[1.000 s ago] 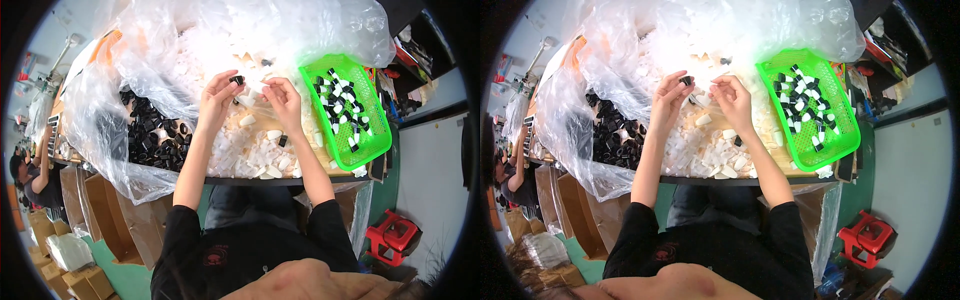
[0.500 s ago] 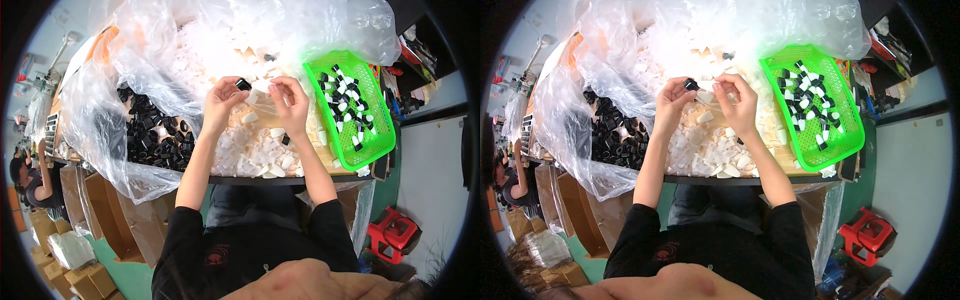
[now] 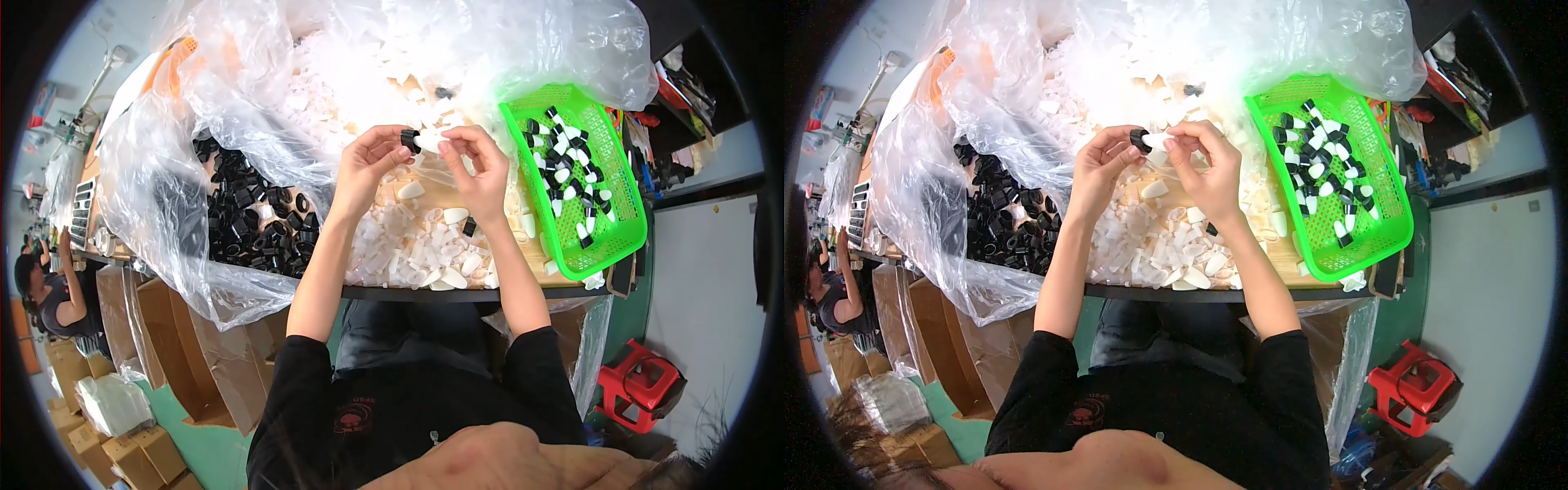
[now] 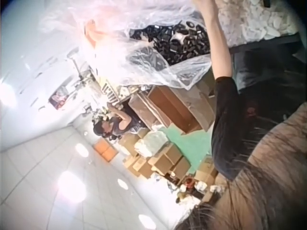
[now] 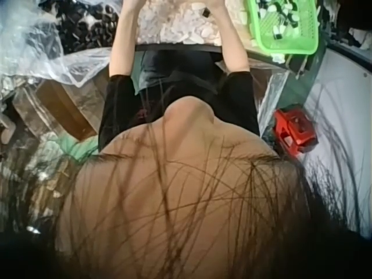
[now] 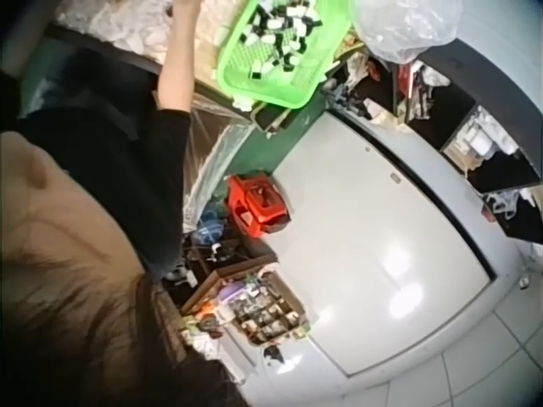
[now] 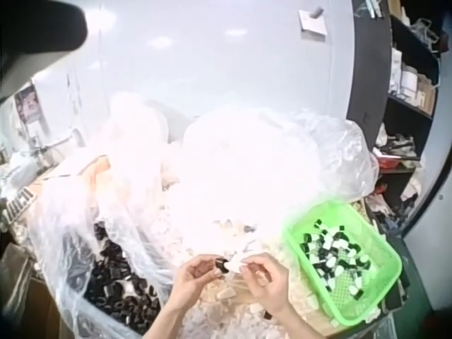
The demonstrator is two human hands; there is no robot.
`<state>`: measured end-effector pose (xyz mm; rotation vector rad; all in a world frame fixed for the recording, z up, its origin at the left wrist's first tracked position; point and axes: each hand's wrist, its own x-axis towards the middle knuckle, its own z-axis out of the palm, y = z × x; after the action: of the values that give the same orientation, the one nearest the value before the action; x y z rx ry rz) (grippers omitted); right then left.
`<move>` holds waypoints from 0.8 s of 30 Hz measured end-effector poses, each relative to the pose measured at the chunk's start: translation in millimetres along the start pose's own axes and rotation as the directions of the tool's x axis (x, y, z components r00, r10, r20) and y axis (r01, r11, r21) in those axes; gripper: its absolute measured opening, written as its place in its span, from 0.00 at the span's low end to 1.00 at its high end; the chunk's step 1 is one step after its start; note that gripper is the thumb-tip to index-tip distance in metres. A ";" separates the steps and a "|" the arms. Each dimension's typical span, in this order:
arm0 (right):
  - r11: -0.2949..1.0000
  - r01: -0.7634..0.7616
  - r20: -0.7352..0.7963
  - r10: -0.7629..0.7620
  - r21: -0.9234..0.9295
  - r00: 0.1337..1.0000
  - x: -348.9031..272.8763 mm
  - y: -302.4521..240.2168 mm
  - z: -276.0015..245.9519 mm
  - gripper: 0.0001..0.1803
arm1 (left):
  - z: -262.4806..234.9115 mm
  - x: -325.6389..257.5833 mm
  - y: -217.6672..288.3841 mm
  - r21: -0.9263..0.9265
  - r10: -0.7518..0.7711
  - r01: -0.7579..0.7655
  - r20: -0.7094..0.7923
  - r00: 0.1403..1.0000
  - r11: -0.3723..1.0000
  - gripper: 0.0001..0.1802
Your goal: Assembling small black and white plastic components by hand in a workshop environment.
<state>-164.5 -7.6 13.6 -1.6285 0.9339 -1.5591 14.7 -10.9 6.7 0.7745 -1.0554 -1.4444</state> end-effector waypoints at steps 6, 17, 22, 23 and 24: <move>0.991 0.040 0.001 -0.040 -0.124 0.999 -0.4 -4.0 4.6 0.07 | -1.4 0.1 -6.0 0.054 0.006 -0.007 0.014 1.000 0.999 0.12; 0.952 0.149 -0.010 -0.157 -0.266 0.988 -0.5 -5.0 11.0 0.07 | -0.3 -0.8 -5.2 0.068 -0.018 0.023 -0.072 0.997 0.997 0.07; 0.939 0.182 0.001 -0.190 -0.292 0.982 -0.4 -5.7 13.1 0.09 | 0.8 -0.7 -5.7 0.058 -0.009 0.013 -0.078 0.997 0.998 0.07; 0.928 0.191 -0.009 -0.204 -0.321 0.979 -0.4 -3.9 12.8 0.10 | 1.1 -0.7 -5.5 0.059 -0.014 0.019 -0.082 0.997 0.998 0.07; 0.916 0.198 -0.018 -0.218 -0.350 0.976 -0.1 -2.8 12.4 0.10 | 0.5 -0.3 -6.5 0.058 -0.015 0.020 -0.082 0.997 0.998 0.07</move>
<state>-152.0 -6.1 15.4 -1.9942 1.1481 -1.6588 11.7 -10.7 0.9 0.8798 -1.0352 -1.3899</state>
